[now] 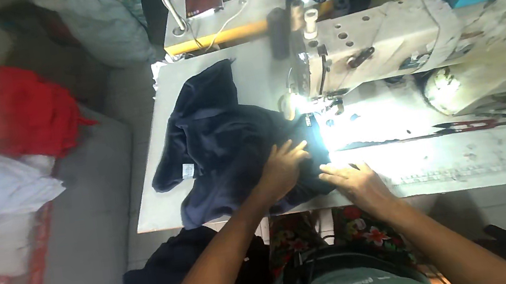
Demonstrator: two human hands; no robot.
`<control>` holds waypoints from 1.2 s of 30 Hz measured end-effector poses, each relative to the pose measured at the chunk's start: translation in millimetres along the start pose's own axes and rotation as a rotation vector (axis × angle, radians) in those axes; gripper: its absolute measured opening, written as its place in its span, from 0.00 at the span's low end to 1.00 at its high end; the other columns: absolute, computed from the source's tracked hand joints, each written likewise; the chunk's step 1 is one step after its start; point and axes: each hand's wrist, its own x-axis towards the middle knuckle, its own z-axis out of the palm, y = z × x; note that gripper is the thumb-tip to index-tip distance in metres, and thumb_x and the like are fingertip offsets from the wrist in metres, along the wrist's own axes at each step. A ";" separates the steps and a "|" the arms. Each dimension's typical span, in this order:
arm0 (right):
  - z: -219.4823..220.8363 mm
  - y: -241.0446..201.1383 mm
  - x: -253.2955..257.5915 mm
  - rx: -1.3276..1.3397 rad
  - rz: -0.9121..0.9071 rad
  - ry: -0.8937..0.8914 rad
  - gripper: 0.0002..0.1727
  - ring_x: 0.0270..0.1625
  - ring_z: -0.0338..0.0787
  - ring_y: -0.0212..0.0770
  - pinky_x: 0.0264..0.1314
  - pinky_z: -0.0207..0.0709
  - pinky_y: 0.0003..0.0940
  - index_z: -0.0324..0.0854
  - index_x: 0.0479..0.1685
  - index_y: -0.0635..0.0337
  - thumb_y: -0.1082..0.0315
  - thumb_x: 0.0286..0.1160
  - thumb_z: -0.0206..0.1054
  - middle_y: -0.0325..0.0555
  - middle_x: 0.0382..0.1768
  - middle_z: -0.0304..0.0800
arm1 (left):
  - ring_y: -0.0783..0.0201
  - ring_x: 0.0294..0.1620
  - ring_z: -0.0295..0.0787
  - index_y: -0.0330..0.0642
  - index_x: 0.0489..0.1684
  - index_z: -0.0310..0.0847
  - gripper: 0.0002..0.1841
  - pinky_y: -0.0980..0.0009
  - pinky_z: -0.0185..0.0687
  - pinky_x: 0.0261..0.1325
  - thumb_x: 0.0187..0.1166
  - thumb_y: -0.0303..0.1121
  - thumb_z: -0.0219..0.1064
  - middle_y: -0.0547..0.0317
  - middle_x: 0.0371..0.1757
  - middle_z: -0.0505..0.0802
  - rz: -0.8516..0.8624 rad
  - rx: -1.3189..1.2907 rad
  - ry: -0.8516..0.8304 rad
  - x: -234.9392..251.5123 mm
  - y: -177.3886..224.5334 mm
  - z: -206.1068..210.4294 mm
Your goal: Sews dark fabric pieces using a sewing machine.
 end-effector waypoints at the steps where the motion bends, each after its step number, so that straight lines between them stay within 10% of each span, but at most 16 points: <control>1: 0.4 -0.8 -0.1 -0.018 -0.002 0.002 0.15 0.58 0.97 0.49 0.51 0.85 0.55 0.95 0.50 0.53 0.75 0.77 0.63 0.45 0.57 0.97 | 0.38 0.83 0.74 0.40 0.56 0.91 0.16 0.30 0.59 0.82 0.75 0.16 0.65 0.50 0.74 0.88 -0.005 -0.006 -0.007 -0.3 -1.8 -0.7; 36: 13.8 13.8 30.6 -0.144 0.024 0.069 0.13 0.61 0.95 0.47 0.61 0.81 0.54 0.95 0.45 0.54 0.77 0.76 0.65 0.45 0.57 0.97 | 0.43 0.85 0.72 0.36 0.55 0.88 0.15 0.39 0.53 0.88 0.81 0.21 0.54 0.52 0.78 0.85 -0.102 -0.001 0.064 39.4 -36.9 -3.8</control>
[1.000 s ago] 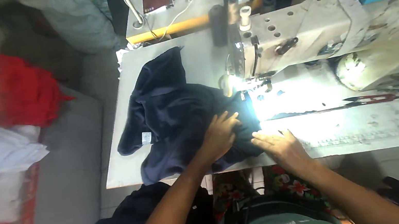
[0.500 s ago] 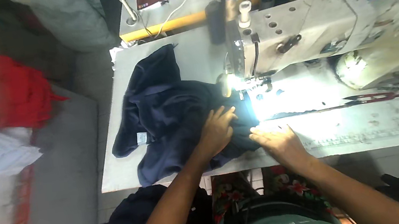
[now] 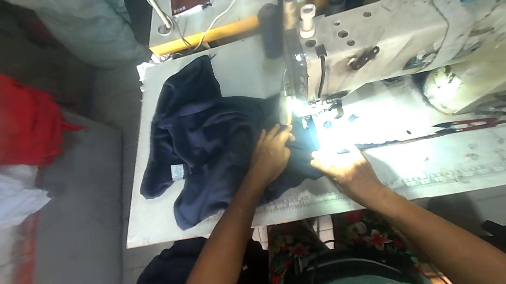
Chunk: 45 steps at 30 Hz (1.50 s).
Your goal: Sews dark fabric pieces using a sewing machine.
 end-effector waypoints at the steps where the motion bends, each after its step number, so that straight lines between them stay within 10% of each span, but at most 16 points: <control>1: 0.7 0.6 1.9 0.008 0.001 0.000 0.13 0.61 0.95 0.48 0.60 0.82 0.55 0.95 0.45 0.55 0.78 0.75 0.65 0.46 0.57 0.97 | 0.43 0.85 0.72 0.36 0.55 0.88 0.16 0.40 0.54 0.89 0.81 0.21 0.54 0.52 0.78 0.85 -0.008 0.002 -0.008 2.4 -0.8 -1.1; 24: 15.4 20.3 27.6 0.021 0.037 0.012 0.12 0.56 0.93 0.59 0.61 0.82 0.57 0.94 0.51 0.57 0.73 0.76 0.68 0.54 0.53 0.96 | 0.45 0.87 0.69 0.36 0.66 0.83 0.17 0.47 0.44 0.94 0.85 0.26 0.54 0.45 0.76 0.85 -0.160 0.057 -0.060 39.6 -9.7 -13.3; 27: 16.4 20.3 27.7 0.046 0.073 0.011 0.09 0.48 0.93 0.59 0.55 0.82 0.58 0.94 0.47 0.59 0.72 0.76 0.70 0.57 0.44 0.96 | 0.45 0.88 0.68 0.35 0.68 0.82 0.18 0.44 0.46 0.93 0.91 0.34 0.54 0.43 0.78 0.83 -0.122 0.076 -0.120 40.6 -14.0 -23.0; 30: 17.8 22.9 26.9 0.068 0.060 0.001 0.13 0.62 0.92 0.56 0.68 0.79 0.56 0.93 0.55 0.57 0.71 0.79 0.66 0.52 0.58 0.95 | 0.42 0.80 0.78 0.40 0.72 0.82 0.24 0.37 0.55 0.86 0.92 0.47 0.54 0.44 0.75 0.86 -0.025 0.299 -0.161 34.7 -18.0 -40.9; 33: 16.9 22.0 28.3 0.100 0.065 -0.005 0.13 0.65 0.91 0.56 0.70 0.78 0.56 0.93 0.56 0.58 0.70 0.80 0.67 0.51 0.61 0.94 | 0.36 0.61 0.89 0.40 0.66 0.88 0.29 0.30 0.60 0.77 0.90 0.56 0.53 0.41 0.61 0.94 0.060 0.505 -0.136 26.3 -26.4 -61.9; 38: 16.9 24.9 27.1 0.117 0.088 -0.027 0.12 0.60 0.92 0.59 0.66 0.80 0.57 0.94 0.55 0.58 0.69 0.79 0.67 0.54 0.56 0.95 | 0.34 0.62 0.87 0.41 0.48 0.94 0.17 0.16 0.34 0.81 0.85 0.45 0.66 0.42 0.46 0.94 0.156 0.508 -0.212 16.2 -12.4 -103.0; 40: 16.3 24.4 26.6 0.129 0.133 -0.057 0.10 0.51 0.94 0.62 0.55 0.83 0.60 0.94 0.50 0.60 0.69 0.78 0.70 0.59 0.45 0.96 | 0.36 0.62 0.87 0.41 0.45 0.95 0.11 0.17 0.34 0.81 0.82 0.39 0.70 0.44 0.45 0.94 0.207 0.419 -0.202 8.5 -3.2 -112.9; 45: 5.0 25.3 33.0 0.247 0.047 -0.046 0.11 0.61 0.92 0.61 0.66 0.79 0.61 0.94 0.52 0.59 0.71 0.77 0.70 0.55 0.58 0.95 | 0.54 0.56 0.92 0.35 0.39 0.93 0.12 0.34 0.42 0.90 0.80 0.35 0.66 0.50 0.41 0.95 0.305 -0.006 -0.218 -25.1 40.7 -111.7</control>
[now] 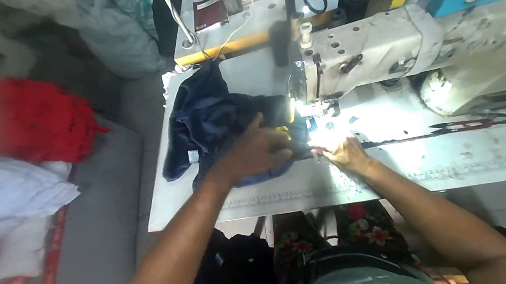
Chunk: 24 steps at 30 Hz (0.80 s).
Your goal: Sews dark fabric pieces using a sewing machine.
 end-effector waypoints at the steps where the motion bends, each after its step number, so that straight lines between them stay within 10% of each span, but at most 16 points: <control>1: -3.0 -1.9 -0.6 0.030 -0.047 -0.010 0.11 0.63 0.91 0.60 0.68 0.78 0.61 0.95 0.52 0.57 0.71 0.76 0.70 0.54 0.58 0.95 | 0.61 0.48 0.92 0.37 0.37 0.92 0.12 0.41 0.48 0.90 0.80 0.35 0.66 0.55 0.35 0.94 0.036 -0.043 -0.022 -2.3 15.9 7.6; 4: -13.1 -16.6 -11.1 0.082 -0.174 -0.043 0.12 0.64 0.94 0.54 0.64 0.85 0.54 0.96 0.47 0.56 0.75 0.73 0.68 0.50 0.55 0.97 | 0.67 0.42 0.89 0.42 0.34 0.90 0.11 0.63 0.81 0.65 0.82 0.37 0.66 0.61 0.34 0.91 0.105 -0.104 -0.153 -5.6 51.8 39.6; 8: -17.6 -26.6 -45.4 0.054 -0.142 -0.075 0.13 0.64 0.94 0.51 0.61 0.85 0.55 0.95 0.48 0.57 0.76 0.76 0.64 0.48 0.56 0.97 | 0.60 0.40 0.86 0.30 0.39 0.88 0.15 0.62 0.79 0.46 0.86 0.35 0.61 0.48 0.37 0.91 0.025 -0.395 -0.325 4.0 51.8 65.4; 14: -9.1 -38.0 -63.9 0.011 -0.035 -0.047 0.14 0.61 0.95 0.53 0.56 0.85 0.57 0.95 0.48 0.60 0.79 0.71 0.66 0.49 0.56 0.97 | 0.42 0.78 0.80 0.28 0.43 0.89 0.17 0.46 0.69 0.81 0.88 0.35 0.60 0.40 0.67 0.90 -0.186 -0.102 0.200 21.0 -1.7 110.3; 24: -4.8 -42.5 -62.9 -0.069 -0.036 0.022 0.13 0.58 0.97 0.49 0.49 0.86 0.55 0.95 0.47 0.56 0.77 0.74 0.65 0.46 0.53 0.98 | 0.44 0.72 0.86 0.36 0.62 0.87 0.15 0.45 0.78 0.73 0.78 0.28 0.69 0.42 0.66 0.90 -0.207 0.202 0.294 6.8 -16.2 122.1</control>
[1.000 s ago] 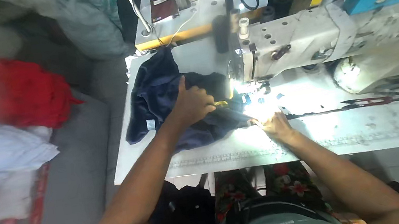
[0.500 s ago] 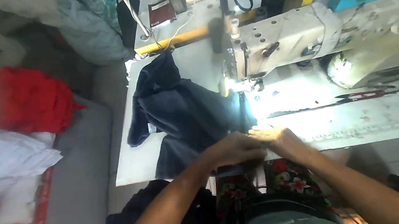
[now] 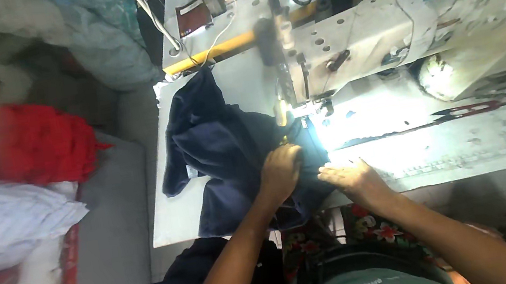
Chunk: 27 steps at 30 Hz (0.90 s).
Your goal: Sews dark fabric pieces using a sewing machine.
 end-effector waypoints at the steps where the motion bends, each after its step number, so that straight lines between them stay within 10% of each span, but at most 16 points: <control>1: 0.3 -0.5 0.0 -0.007 0.001 0.001 0.14 0.58 0.97 0.49 0.49 0.86 0.56 0.95 0.47 0.56 0.78 0.73 0.65 0.46 0.53 0.98 | 0.42 0.76 0.82 0.37 0.63 0.87 0.16 0.45 0.76 0.76 0.78 0.28 0.69 0.42 0.70 0.88 0.015 -0.010 0.003 1.9 -1.9 0.3; 27: 9.7 21.4 33.6 -0.074 0.002 -0.004 0.14 0.62 0.94 0.48 0.60 0.81 0.56 0.94 0.48 0.56 0.81 0.72 0.66 0.46 0.55 0.97 | 0.42 0.79 0.79 0.37 0.64 0.87 0.17 0.42 0.67 0.82 0.82 0.31 0.60 0.47 0.77 0.86 -0.059 0.001 0.033 34.2 -41.1 9.6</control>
